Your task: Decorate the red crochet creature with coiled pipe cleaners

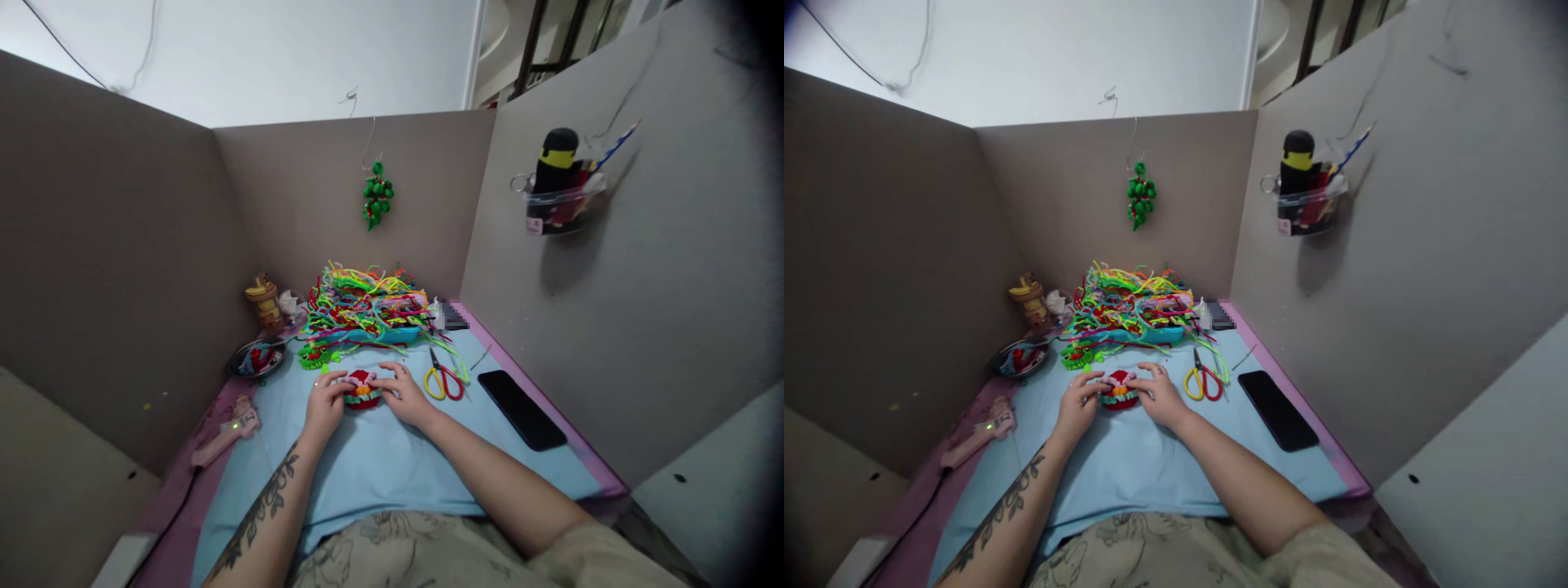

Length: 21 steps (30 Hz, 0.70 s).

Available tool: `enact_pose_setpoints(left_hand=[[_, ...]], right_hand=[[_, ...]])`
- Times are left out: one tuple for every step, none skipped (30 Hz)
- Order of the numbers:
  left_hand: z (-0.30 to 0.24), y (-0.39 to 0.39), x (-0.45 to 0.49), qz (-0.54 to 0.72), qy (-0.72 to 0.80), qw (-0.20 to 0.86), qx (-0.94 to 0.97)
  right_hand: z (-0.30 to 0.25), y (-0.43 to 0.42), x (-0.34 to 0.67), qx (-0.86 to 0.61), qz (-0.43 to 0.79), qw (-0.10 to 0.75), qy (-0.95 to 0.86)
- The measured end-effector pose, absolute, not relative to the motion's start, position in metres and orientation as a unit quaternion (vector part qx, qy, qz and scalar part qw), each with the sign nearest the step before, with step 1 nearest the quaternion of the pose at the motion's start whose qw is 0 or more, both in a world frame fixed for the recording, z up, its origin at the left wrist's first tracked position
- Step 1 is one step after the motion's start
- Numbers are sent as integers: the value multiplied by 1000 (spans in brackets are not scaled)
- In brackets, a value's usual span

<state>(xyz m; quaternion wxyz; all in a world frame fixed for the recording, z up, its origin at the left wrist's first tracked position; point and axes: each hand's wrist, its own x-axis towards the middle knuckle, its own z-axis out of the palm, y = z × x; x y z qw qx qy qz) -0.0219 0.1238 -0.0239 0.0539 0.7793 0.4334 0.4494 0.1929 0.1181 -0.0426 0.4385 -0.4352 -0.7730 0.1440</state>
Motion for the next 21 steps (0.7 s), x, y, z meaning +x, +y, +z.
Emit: enact_pose_setpoints(left_hand=[[-24, 124, -22, 437, 420, 47, 794], [-25, 125, -22, 426, 408, 41, 807], [-25, 125, -22, 416, 401, 36, 815], [-26, 125, -22, 409, 398, 31, 821], [-27, 126, -22, 404, 399, 27, 823], [-28, 126, -22, 399, 403, 23, 823], [-29, 127, -22, 393, 407, 20, 824], [-31, 127, -22, 387, 411, 18, 825], [-32, 128, -22, 380, 414, 17, 827], [-33, 128, -22, 373, 416, 17, 829], [-35, 129, -21, 368, 416, 17, 832], [-36, 129, -21, 365, 415, 18, 833], [-36, 129, -20, 364, 413, 19, 835], [-37, 130, -20, 364, 412, 20, 835], [-37, 130, -20, 365, 411, 23, 835], [-37, 130, -19, 366, 412, 26, 834], [-36, 130, -19, 367, 414, 30, 833], [-35, 130, -19, 369, 413, 35, 832], [-34, 129, -19, 373, 411, 40, 831], [-33, 129, -20, 380, 409, 45, 829], [-32, 128, -20, 392, 407, 50, 823]], right_hand=[[-41, 117, 193, -427, 141, 442, -776], [-40, 117, 193, -421, 138, 443, -779], [-39, 116, 193, -416, 135, 444, -782], [-39, 115, 193, -413, 132, 444, -784], [-38, 115, 192, -411, 129, 444, -785], [-38, 114, 192, -410, 127, 444, -786], [-37, 114, 192, -411, 127, 445, -786], [-37, 114, 192, -411, 127, 444, -786], [-38, 114, 192, -411, 129, 442, -787], [-38, 114, 191, -412, 133, 439, -787], [-39, 114, 191, -412, 137, 436, -788], [-39, 114, 190, -413, 140, 434, -788], [-40, 114, 190, -414, 142, 433, -788], [-41, 114, 190, -415, 142, 431, -788], [-41, 115, 189, -416, 143, 430, -788], [-42, 115, 189, -417, 143, 428, -789], [-42, 115, 189, -417, 145, 426, -789], [-42, 115, 189, -418, 148, 426, -789], [-41, 115, 189, -418, 151, 427, -788], [-41, 114, 189, -417, 155, 430, -786], [-41, 114, 189, -417, 159, 435, -782]])
